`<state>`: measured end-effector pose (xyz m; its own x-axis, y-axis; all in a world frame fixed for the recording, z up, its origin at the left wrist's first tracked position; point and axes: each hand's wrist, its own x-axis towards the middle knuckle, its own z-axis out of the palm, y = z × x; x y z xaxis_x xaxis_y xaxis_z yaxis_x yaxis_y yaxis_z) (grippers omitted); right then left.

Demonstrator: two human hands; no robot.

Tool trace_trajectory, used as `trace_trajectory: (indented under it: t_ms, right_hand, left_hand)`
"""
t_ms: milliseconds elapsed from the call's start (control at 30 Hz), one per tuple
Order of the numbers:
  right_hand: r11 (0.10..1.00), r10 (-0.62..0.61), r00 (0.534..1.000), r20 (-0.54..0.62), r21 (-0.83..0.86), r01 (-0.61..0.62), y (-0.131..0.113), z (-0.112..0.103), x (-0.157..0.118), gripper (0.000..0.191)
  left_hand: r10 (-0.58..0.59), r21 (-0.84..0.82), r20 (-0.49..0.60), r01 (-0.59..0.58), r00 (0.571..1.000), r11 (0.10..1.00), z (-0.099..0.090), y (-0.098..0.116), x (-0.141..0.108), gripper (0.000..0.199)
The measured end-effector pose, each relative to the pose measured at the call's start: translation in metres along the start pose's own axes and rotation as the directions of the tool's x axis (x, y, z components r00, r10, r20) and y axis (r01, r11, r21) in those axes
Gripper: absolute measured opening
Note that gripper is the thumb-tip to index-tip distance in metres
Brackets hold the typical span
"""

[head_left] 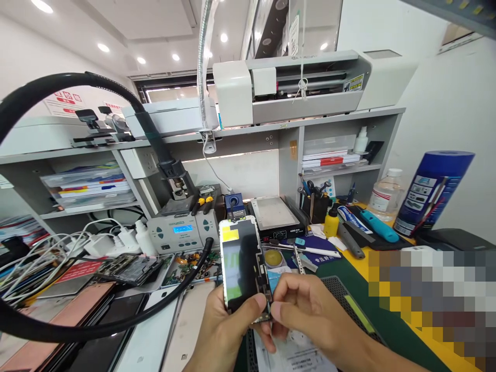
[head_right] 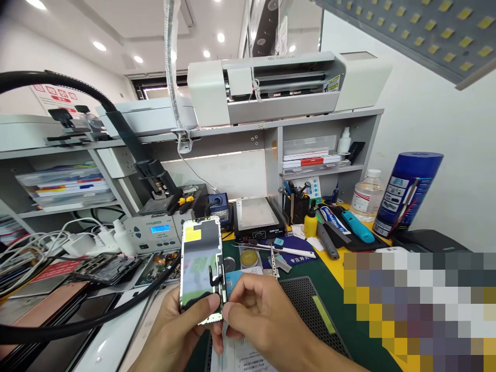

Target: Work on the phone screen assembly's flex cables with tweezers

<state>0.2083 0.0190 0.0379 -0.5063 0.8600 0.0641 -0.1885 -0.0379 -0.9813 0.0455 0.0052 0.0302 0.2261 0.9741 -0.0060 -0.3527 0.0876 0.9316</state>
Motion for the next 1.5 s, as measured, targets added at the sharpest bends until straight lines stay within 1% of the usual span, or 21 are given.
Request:
trace_trajectory:
  t_ms: [133,233,300,333,367,400,433,500,533,567,600,633,667,700,833,900,1000,1067,1200,1367,1500]
  right_hand:
    - [0.992,-0.069,0.992,-0.106,-0.113,0.057,-0.003,-0.006,-0.002,0.028]
    - [0.982,-0.093,0.986,-0.138,-0.176,0.068,-0.004,-0.007,-0.001,0.027]
    - [0.973,-0.101,0.982,-0.158,-0.221,0.065,-0.003,-0.006,-0.001,0.025]
    - [0.959,-0.127,0.976,-0.179,-0.271,0.075,-0.003,-0.006,-0.001,0.022]
    - [0.931,-0.185,0.961,-0.205,-0.349,0.105,-0.001,-0.007,-0.001,0.018]
    - [0.88,-0.28,0.934,-0.22,-0.448,0.159,0.0,-0.007,-0.002,0.013]
    - [0.798,-0.404,0.889,-0.213,-0.558,0.229,0.002,-0.008,-0.002,0.01]
    - [0.567,-0.643,0.756,-0.121,-0.739,0.364,0.007,-0.008,-0.002,0.017]
    - [0.456,-0.725,0.686,-0.06,-0.789,0.413,0.009,-0.009,-0.002,0.021]
    - [0.366,-0.78,0.626,-0.009,-0.817,0.445,0.01,-0.009,-0.002,0.022]
    - [0.307,-0.81,0.586,0.022,-0.835,0.457,0.011,-0.008,-0.002,0.021]
    - [0.275,-0.826,0.562,0.035,-0.846,0.457,0.011,-0.008,-0.001,0.018]
    - [0.264,-0.834,0.551,0.036,-0.851,0.454,0.011,-0.007,-0.001,0.015]
    - [0.264,-0.834,0.55,0.032,-0.853,0.451,0.01,-0.007,-0.001,0.014]
    - [0.299,-0.818,0.575,0.013,-0.845,0.444,0.007,-0.004,-0.001,0.012]
    - [0.302,-0.819,0.573,0.016,-0.837,0.456,0.006,-0.003,-0.001,0.012]
    - [0.292,-0.832,0.553,0.03,-0.825,0.484,0.007,-0.001,-0.001,0.014]
    - [0.28,-0.847,0.531,0.036,-0.818,0.502,0.008,-0.001,-0.001,0.016]
    - [0.221,-0.873,0.48,0.083,-0.811,0.542,0.01,-0.002,-0.003,0.021]
    - [0.126,-0.863,0.477,0.165,-0.845,0.52,0.011,-0.003,-0.006,0.023]
    - [0.057,-0.884,0.426,0.193,-0.859,0.508,0.011,-0.002,-0.006,0.024]
  left_hand:
    - [-0.008,-0.003,0.043,0.008,0.999,1.0,0.001,0.002,-0.001,0.02]
    - [-0.012,0.012,0.086,0.011,0.996,1.0,0.001,0.002,-0.001,0.023]
    - [-0.005,0.068,0.068,0.001,0.998,0.998,0.002,0.001,-0.001,0.026]
    - [0.003,0.107,0.041,-0.007,0.999,0.994,0.002,0.0,0.0,0.027]
    - [0.014,0.143,0.007,-0.015,1.0,0.99,0.002,-0.002,0.0,0.029]
    - [0.026,0.174,-0.025,-0.022,0.999,0.984,0.002,-0.003,0.0,0.03]
    - [0.041,0.2,-0.052,-0.03,0.998,0.979,0.002,-0.005,0.001,0.031]
    - [0.074,0.233,-0.079,-0.054,0.994,0.971,0.002,-0.008,0.001,0.033]
    - [0.09,0.247,-0.09,-0.065,0.992,0.967,0.002,-0.009,0.0,0.034]
    - [0.104,0.259,-0.101,-0.074,0.989,0.963,0.002,-0.011,0.0,0.034]
    - [0.111,0.267,-0.113,-0.078,0.987,0.961,0.002,-0.012,-0.001,0.034]
    - [0.115,0.274,-0.124,-0.077,0.986,0.959,0.002,-0.013,-0.001,0.033]
    - [0.117,0.281,-0.136,-0.075,0.984,0.957,0.002,-0.014,-0.002,0.032]
    - [0.12,0.288,-0.148,-0.073,0.982,0.955,0.002,-0.015,-0.002,0.031]
    - [0.144,0.324,-0.186,-0.078,0.972,0.943,0.005,-0.014,-0.004,0.029]
    - [0.154,0.334,-0.196,-0.081,0.969,0.939,0.006,-0.012,-0.004,0.028]
    - [0.178,0.355,-0.188,-0.102,0.966,0.929,0.009,-0.009,-0.006,0.029]
    - [0.196,0.368,-0.175,-0.12,0.965,0.922,0.009,-0.008,-0.006,0.03]
    - [0.202,0.372,-0.165,-0.129,0.966,0.919,0.008,-0.007,-0.006,0.032]
    - [0.218,0.374,-0.184,-0.137,0.958,0.917,0.009,-0.006,-0.006,0.027]
    - [0.241,0.388,-0.22,-0.142,0.945,0.911,0.01,-0.007,-0.007,0.024]
